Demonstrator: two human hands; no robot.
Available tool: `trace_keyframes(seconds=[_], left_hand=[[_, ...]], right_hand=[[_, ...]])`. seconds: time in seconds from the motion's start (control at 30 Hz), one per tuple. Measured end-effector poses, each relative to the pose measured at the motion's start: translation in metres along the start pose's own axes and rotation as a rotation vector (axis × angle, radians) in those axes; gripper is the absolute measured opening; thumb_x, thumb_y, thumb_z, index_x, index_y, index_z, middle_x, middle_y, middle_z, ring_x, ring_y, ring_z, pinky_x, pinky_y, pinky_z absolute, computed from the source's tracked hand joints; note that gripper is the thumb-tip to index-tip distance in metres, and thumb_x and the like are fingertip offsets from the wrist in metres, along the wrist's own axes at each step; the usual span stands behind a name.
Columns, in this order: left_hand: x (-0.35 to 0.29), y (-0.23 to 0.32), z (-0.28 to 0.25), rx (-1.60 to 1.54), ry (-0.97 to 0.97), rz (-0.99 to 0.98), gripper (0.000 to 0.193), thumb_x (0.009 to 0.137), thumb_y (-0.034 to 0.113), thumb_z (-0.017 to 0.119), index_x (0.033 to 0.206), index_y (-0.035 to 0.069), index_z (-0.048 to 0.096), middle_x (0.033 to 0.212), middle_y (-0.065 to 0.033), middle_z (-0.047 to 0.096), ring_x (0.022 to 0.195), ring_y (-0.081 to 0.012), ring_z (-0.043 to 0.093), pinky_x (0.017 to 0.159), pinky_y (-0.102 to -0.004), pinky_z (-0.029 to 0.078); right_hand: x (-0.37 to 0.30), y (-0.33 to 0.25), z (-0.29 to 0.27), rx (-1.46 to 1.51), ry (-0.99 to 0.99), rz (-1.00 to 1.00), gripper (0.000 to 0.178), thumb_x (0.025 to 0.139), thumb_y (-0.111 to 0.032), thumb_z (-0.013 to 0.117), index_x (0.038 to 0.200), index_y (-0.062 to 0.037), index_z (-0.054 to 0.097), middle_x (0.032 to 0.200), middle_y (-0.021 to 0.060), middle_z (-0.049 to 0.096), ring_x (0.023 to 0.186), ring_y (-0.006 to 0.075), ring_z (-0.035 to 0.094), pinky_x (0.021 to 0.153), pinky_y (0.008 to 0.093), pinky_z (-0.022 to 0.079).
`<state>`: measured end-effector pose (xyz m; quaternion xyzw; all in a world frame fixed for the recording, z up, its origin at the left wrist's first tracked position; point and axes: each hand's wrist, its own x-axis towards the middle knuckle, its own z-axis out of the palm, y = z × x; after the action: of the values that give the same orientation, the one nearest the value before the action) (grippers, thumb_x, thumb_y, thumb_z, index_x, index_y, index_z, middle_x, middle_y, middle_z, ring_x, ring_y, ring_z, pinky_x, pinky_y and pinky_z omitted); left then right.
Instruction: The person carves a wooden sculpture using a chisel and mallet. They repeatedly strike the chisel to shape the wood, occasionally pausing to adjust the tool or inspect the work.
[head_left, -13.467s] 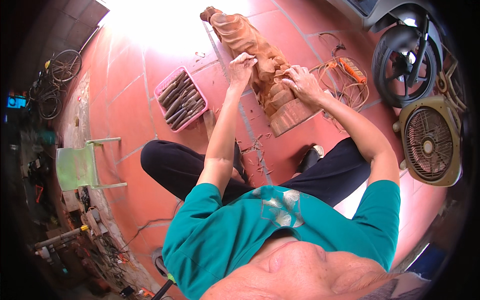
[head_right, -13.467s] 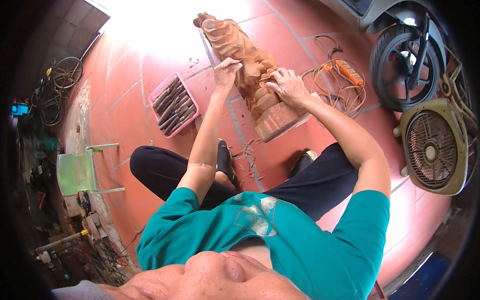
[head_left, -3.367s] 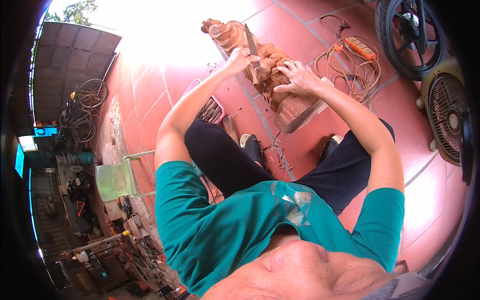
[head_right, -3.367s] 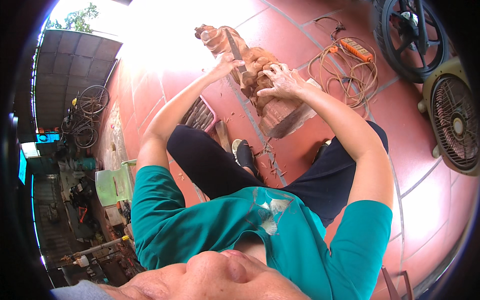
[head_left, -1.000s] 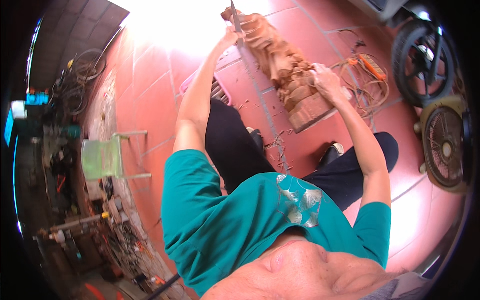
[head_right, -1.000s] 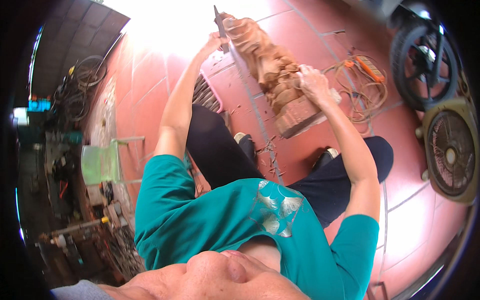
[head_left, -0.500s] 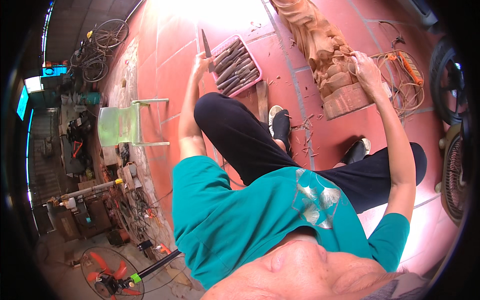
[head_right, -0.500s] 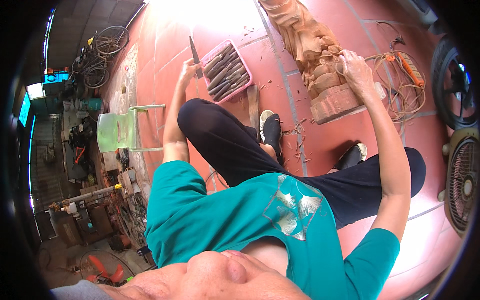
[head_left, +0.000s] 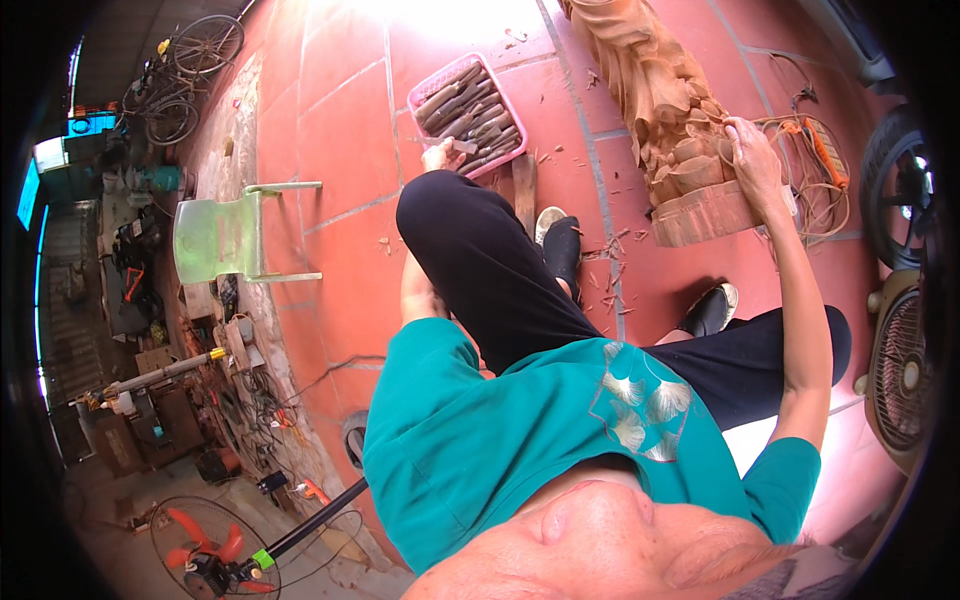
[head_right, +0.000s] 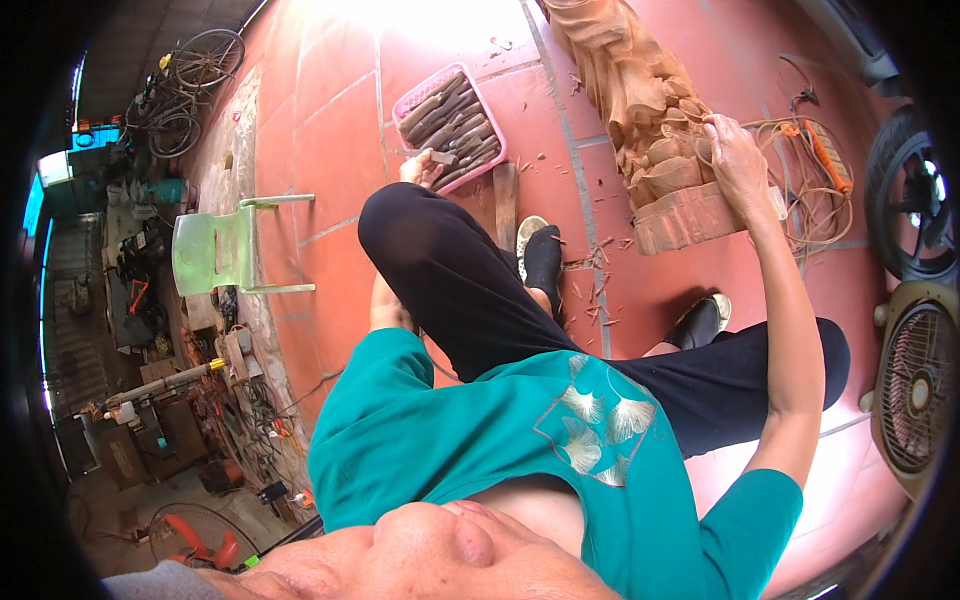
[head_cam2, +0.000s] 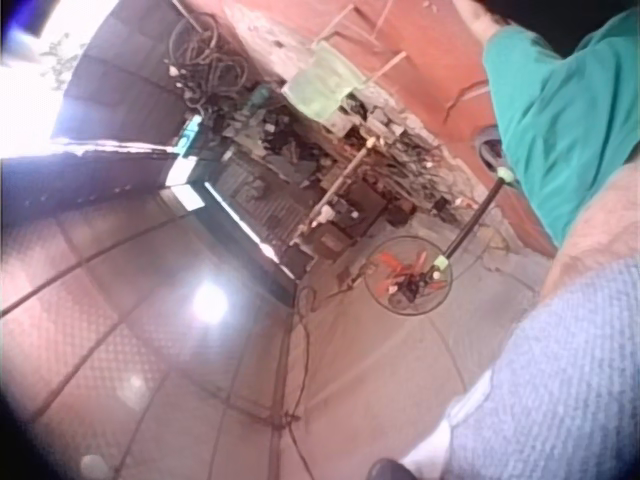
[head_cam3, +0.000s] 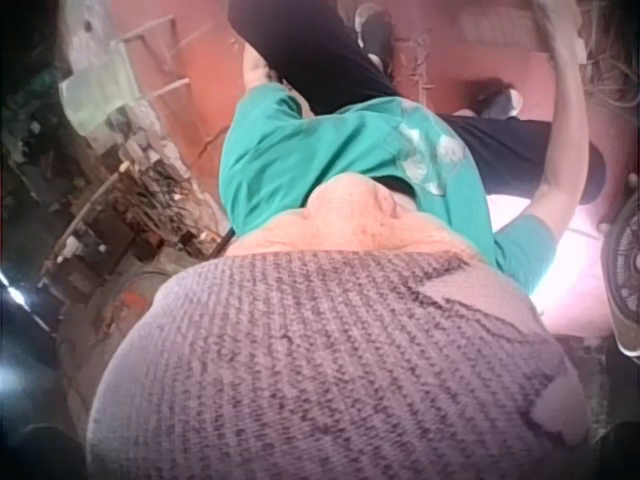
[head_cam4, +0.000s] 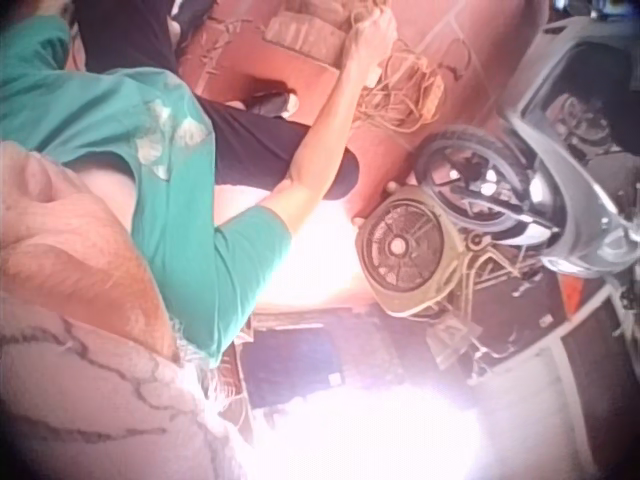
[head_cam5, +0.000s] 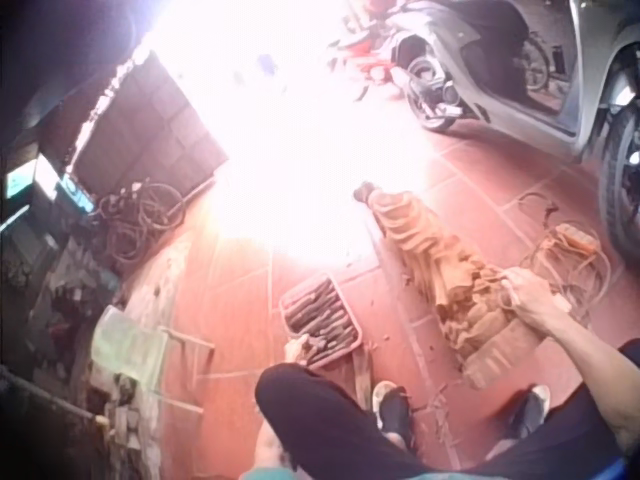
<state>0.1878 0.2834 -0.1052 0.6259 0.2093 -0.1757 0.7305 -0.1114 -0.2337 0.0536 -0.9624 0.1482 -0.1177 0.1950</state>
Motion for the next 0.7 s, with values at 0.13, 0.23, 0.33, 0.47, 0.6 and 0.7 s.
trace_keyframes(seconds=[0.13, 0.23, 0.33, 0.47, 0.6, 0.7], left_hand=[[0.015, 0.001, -0.007, -0.138, -0.02, -0.016, 0.023, 0.094, 0.009, 0.067, 0.114, -0.001, 0.063, 0.101, -0.0123, 0.069, 0.081, -0.0219, 0.069, 0.069, -0.0333, 0.059], [0.019, 0.005, 0.006, -0.174, 0.028, 0.093, 0.022, 0.092, 0.008, 0.068, 0.112, -0.002, 0.064, 0.097, -0.012, 0.07, 0.079, -0.0219, 0.07, 0.067, -0.0325, 0.059], [0.015, 0.001, 0.014, -0.114, 0.072, 0.193, 0.022, 0.091, 0.006, 0.069, 0.111, -0.003, 0.065, 0.093, -0.0117, 0.071, 0.077, -0.0219, 0.07, 0.066, -0.0316, 0.059], [0.015, -0.014, -0.008, 0.259, 0.058, 0.245, 0.026, 0.093, 0.005, 0.067, 0.116, -0.004, 0.063, 0.103, -0.0147, 0.069, 0.078, -0.0207, 0.07, 0.064, -0.0287, 0.059], [0.003, -0.032, -0.013, 0.667, 0.051, 0.417, 0.029, 0.09, 0.012, 0.072, 0.115, -0.001, 0.065, 0.111, -0.0149, 0.068, 0.09, -0.0255, 0.069, 0.073, -0.0373, 0.057], [-0.014, -0.03, 0.0, 1.074, 0.101, 0.691, 0.03, 0.089, 0.013, 0.072, 0.115, 0.0, 0.065, 0.111, -0.0147, 0.068, 0.092, -0.0269, 0.068, 0.075, -0.0393, 0.055]], right_hand=[[0.002, 0.001, 0.002, 0.028, -0.01, -0.014, 0.032, 0.105, -0.029, 0.042, 0.121, -0.0083, 0.059, 0.123, 0.0119, 0.063, 0.114, 0.033, 0.059, 0.096, 0.0438, 0.047], [0.0, 0.003, 0.003, 0.014, 0.012, -0.03, 0.032, 0.105, -0.029, 0.041, 0.121, -0.0083, 0.06, 0.122, 0.0116, 0.063, 0.115, 0.0322, 0.058, 0.096, 0.0433, 0.047], [-0.002, 0.0, -0.002, -0.011, -0.007, -0.023, 0.032, 0.105, -0.028, 0.041, 0.122, -0.0081, 0.06, 0.121, 0.0114, 0.064, 0.114, 0.0319, 0.058, 0.096, 0.043, 0.047], [0.001, -0.004, -0.002, -0.002, -0.018, -0.03, 0.029, 0.105, -0.023, 0.043, 0.121, -0.0065, 0.06, 0.121, 0.0124, 0.064, 0.115, 0.0311, 0.059, 0.098, 0.0409, 0.045], [0.003, -0.007, -0.002, -0.007, -0.031, -0.037, 0.029, 0.105, -0.023, 0.042, 0.121, -0.0059, 0.06, 0.121, 0.013, 0.064, 0.115, 0.0314, 0.059, 0.098, 0.041, 0.045], [-0.002, 0.002, -0.004, -0.022, -0.008, -0.033, 0.03, 0.105, -0.026, 0.042, 0.12, -0.0072, 0.06, 0.12, 0.0122, 0.063, 0.114, 0.0315, 0.059, 0.097, 0.0416, 0.046]])
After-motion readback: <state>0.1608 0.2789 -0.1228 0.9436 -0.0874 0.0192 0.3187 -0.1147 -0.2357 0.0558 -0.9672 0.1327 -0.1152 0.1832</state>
